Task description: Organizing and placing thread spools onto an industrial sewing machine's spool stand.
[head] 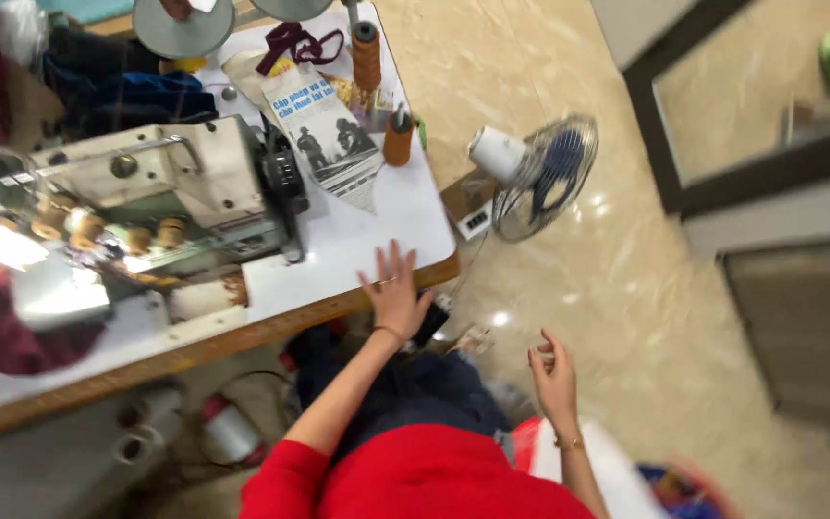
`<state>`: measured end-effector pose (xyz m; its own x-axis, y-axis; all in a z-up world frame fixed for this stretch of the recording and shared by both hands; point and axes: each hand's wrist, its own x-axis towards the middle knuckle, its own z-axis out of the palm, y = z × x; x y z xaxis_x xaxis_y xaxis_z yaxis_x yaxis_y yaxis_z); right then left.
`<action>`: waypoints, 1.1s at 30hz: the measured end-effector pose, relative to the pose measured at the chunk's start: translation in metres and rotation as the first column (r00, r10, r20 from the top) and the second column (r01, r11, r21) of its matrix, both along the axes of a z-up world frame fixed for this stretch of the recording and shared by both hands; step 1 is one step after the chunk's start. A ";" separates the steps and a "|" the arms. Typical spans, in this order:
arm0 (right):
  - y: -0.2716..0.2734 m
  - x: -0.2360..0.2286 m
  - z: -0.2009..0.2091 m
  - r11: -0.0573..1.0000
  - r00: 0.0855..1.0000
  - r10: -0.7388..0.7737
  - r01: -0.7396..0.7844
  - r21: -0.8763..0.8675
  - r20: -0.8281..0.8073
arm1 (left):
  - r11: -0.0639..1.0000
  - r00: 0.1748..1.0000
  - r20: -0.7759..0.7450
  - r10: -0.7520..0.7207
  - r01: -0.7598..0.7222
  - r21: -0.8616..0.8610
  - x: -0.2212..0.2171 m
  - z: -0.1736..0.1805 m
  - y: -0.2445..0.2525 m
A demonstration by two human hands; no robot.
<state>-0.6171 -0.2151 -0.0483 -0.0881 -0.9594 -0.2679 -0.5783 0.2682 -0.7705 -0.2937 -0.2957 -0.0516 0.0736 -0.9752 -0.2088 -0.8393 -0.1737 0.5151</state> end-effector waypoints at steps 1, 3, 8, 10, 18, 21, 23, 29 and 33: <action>-0.017 -0.024 0.003 0.999 0.998 -0.050 0.050 0.012 0.043 | 0.999 0.995 0.098 0.032 -0.032 0.005 -0.006 -0.011 -0.005; -0.040 -0.073 0.011 0.998 0.995 -0.060 0.058 0.031 0.080 | 0.994 0.977 0.190 0.101 -0.106 0.016 -0.016 -0.013 -0.004; -0.095 -0.150 0.031 0.966 0.978 -0.208 0.202 0.163 0.016 | 0.947 0.952 0.305 -0.024 -0.076 0.313 -0.016 0.010 -0.016; -0.102 -0.173 0.022 0.967 0.977 -0.210 0.206 0.153 0.016 | 0.927 0.953 0.302 -0.022 -0.094 0.364 -0.017 0.015 -0.017; -0.136 -0.180 0.034 0.940 0.963 -0.270 0.258 0.223 0.021 | 0.887 0.904 0.406 -0.134 -0.073 0.455 -0.011 0.007 -0.019; -0.151 -0.194 0.035 0.942 0.950 -0.304 0.289 0.172 0.070 | 0.852 0.879 0.444 -0.171 -0.093 0.514 -0.009 -0.002 -0.014; -0.165 -0.206 0.047 0.926 0.937 -0.346 0.333 0.179 0.047 | 0.889 0.843 0.521 -0.137 -0.128 0.440 -0.005 -0.017 -0.010; -0.204 -0.286 0.037 0.849 0.856 -0.511 0.489 0.199 0.074 | 0.782 0.726 0.638 -0.258 -0.231 0.579 -0.010 -0.015 -0.014; -0.305 -0.324 0.033 0.870 0.872 -0.477 0.449 0.202 0.114 | 0.905 0.732 0.680 -0.035 -0.266 0.332 -0.012 -0.047 -0.002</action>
<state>-0.9413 -0.5198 -0.0153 -0.4555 -0.7595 -0.4644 -0.2326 0.6051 -0.7614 -0.3057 -0.2973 -0.0985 0.4445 -0.7962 -0.4104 -0.8912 -0.3468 -0.2925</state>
